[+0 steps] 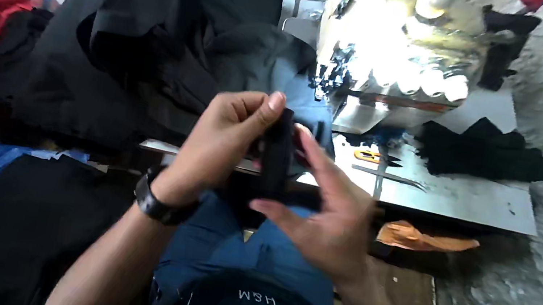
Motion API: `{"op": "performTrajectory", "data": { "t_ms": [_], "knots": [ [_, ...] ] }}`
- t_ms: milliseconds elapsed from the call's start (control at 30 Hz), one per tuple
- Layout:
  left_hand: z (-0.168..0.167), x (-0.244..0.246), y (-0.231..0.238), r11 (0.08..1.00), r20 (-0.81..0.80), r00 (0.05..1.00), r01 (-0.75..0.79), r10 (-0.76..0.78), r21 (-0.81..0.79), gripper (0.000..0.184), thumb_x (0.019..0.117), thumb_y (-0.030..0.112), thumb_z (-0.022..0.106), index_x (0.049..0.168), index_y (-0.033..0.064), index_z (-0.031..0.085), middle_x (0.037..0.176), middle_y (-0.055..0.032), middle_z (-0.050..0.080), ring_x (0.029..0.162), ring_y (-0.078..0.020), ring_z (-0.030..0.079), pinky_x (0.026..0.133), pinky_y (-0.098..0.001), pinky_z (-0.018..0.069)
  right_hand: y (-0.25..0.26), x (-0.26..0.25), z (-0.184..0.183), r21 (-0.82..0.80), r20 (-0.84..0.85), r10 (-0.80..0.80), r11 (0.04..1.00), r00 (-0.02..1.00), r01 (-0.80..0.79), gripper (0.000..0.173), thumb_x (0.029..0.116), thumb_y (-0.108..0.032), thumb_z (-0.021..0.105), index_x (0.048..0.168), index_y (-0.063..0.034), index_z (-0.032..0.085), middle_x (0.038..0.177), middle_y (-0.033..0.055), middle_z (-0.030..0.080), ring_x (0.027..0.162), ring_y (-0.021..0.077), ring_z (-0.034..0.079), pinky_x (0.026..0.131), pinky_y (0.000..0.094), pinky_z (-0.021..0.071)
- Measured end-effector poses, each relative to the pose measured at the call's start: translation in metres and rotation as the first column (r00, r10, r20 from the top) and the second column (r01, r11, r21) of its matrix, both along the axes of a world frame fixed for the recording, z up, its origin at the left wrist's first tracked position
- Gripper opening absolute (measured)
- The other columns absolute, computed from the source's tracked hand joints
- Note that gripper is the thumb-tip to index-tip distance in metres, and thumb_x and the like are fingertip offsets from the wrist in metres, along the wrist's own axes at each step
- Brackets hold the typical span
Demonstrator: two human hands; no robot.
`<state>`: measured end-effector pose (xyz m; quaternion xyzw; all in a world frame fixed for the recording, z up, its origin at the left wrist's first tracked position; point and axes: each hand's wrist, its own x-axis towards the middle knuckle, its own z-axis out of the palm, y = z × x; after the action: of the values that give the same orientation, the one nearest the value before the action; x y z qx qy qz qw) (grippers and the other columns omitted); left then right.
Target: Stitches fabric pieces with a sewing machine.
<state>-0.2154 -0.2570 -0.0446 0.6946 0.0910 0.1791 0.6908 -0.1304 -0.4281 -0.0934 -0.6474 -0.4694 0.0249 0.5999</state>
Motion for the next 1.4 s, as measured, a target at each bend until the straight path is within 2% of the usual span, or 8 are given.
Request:
{"op": "performTrajectory", "data": {
  "t_ms": [133, 367, 533, 700, 867, 1000, 1133, 1400],
  "knots": [
    [-0.005, -0.019, -0.013, 0.996, 0.268, 0.959, -0.076, 0.087, -0.049, 0.030, 0.1108, 0.018, 0.043, 0.123, 0.0001, 0.064, 0.113, -0.0140, 0.073, 0.098, -0.0229, 0.073, 0.089, -0.0391, 0.0625, 0.010, -0.005, 0.007, 0.180, -0.406, 0.039, 0.983, 0.913, 0.038, 0.017, 0.0907, -0.001, 0.075, 0.107, -0.0040, 0.074, 0.095, 0.0015, 0.077, 0.085, 0.0086, 0.074, 0.078, 0.0265, 0.0648],
    [0.005, -0.022, 0.004, 0.917, -0.065, 0.996, 0.081, -0.060, 0.391, 0.058, 0.0995, 0.046, 0.062, 0.143, 0.0074, 0.055, 0.129, -0.0040, 0.067, 0.111, -0.0156, 0.068, 0.090, -0.0353, 0.0615, -0.014, 0.015, 0.013, 0.022, -0.427, 0.383, 0.910, 0.819, -0.414, 0.019, 0.0921, -0.002, 0.073, 0.111, -0.0055, 0.071, 0.104, -0.0023, 0.076, 0.098, 0.0059, 0.073, 0.090, 0.0267, 0.0629],
    [-0.020, -0.033, -0.014, 0.922, -0.073, 0.974, 0.226, -0.214, 0.313, 0.020, 0.0992, 0.021, 0.068, 0.097, 0.0007, 0.071, 0.083, -0.0038, 0.068, 0.073, -0.0075, 0.063, 0.068, -0.0256, 0.0543, -0.035, 0.030, 0.014, -0.224, -0.416, 0.420, 0.812, 0.806, -0.539, 0.014, 0.0873, -0.005, 0.077, 0.101, -0.0061, 0.077, 0.092, -0.0022, 0.078, 0.084, 0.0044, 0.074, 0.079, 0.0274, 0.0636],
    [-0.043, -0.060, -0.038, 0.998, 0.043, 0.999, 0.003, -0.006, 0.055, 0.015, 0.0998, 0.017, 0.067, 0.097, 0.0028, 0.071, 0.086, -0.0009, 0.070, 0.077, -0.0055, 0.066, 0.073, -0.0243, 0.0566, -0.058, 0.010, -0.032, -0.132, -0.164, 0.053, 0.988, 0.985, -0.075, 0.063, 0.0845, -0.023, 0.086, 0.137, -0.0016, 0.060, 0.138, 0.0095, 0.065, 0.130, 0.0180, 0.060, 0.111, 0.0397, 0.0506],
    [-0.024, -0.040, -0.061, 0.960, 0.237, 0.969, -0.129, 0.069, 0.250, 0.017, 0.1013, 0.016, 0.065, 0.101, 0.0030, 0.076, 0.092, -0.0034, 0.074, 0.085, -0.0089, 0.068, 0.080, -0.0287, 0.0566, -0.027, -0.045, -0.021, 0.025, -0.254, -0.065, 0.997, 0.965, 0.074, 0.028, 0.0808, -0.009, 0.083, 0.106, -0.0119, 0.071, 0.096, -0.0139, 0.075, 0.090, -0.0056, 0.070, 0.083, 0.0185, 0.0610],
    [-0.032, -0.047, -0.032, 0.987, 0.243, 0.964, -0.132, 0.107, 0.089, 0.045, 0.0994, 0.032, 0.068, 0.128, -0.0019, 0.063, 0.123, -0.0106, 0.068, 0.112, -0.0195, 0.067, 0.095, -0.0362, 0.0592, -0.011, -0.020, -0.009, 0.201, -0.505, 0.057, 0.978, 0.861, 0.053, 0.022, 0.0827, -0.006, 0.083, 0.103, -0.0127, 0.079, 0.097, 0.0006, 0.079, 0.089, 0.0108, 0.076, 0.083, 0.0299, 0.0650],
    [-0.068, -0.055, -0.034, 0.945, 0.161, 0.984, 0.122, -0.076, -0.303, 0.026, 0.0931, 0.036, 0.075, 0.103, 0.0117, 0.074, 0.099, 0.0006, 0.074, 0.092, -0.0072, 0.069, 0.083, -0.0288, 0.0593, -0.014, -0.013, -0.005, 0.152, -0.528, 0.175, 0.982, 0.831, -0.111, 0.021, 0.0799, -0.008, 0.086, 0.099, -0.0096, 0.077, 0.095, -0.0015, 0.078, 0.086, 0.0073, 0.074, 0.081, 0.0272, 0.0638],
    [-0.051, -0.070, -0.010, 0.919, 0.150, 0.989, -0.056, -0.004, 0.391, 0.024, 0.1060, 0.026, 0.059, 0.097, 0.0069, 0.071, 0.093, 0.0038, 0.070, 0.087, 0.0003, 0.065, 0.078, -0.0186, 0.0553, -0.029, 0.022, -0.018, 0.049, 0.022, -0.115, 0.992, 0.993, 0.114, 0.023, 0.0859, -0.012, 0.080, 0.104, -0.0079, 0.066, 0.083, -0.0031, 0.074, 0.075, -0.0010, 0.070, 0.069, 0.0169, 0.0607]
  ]
}}
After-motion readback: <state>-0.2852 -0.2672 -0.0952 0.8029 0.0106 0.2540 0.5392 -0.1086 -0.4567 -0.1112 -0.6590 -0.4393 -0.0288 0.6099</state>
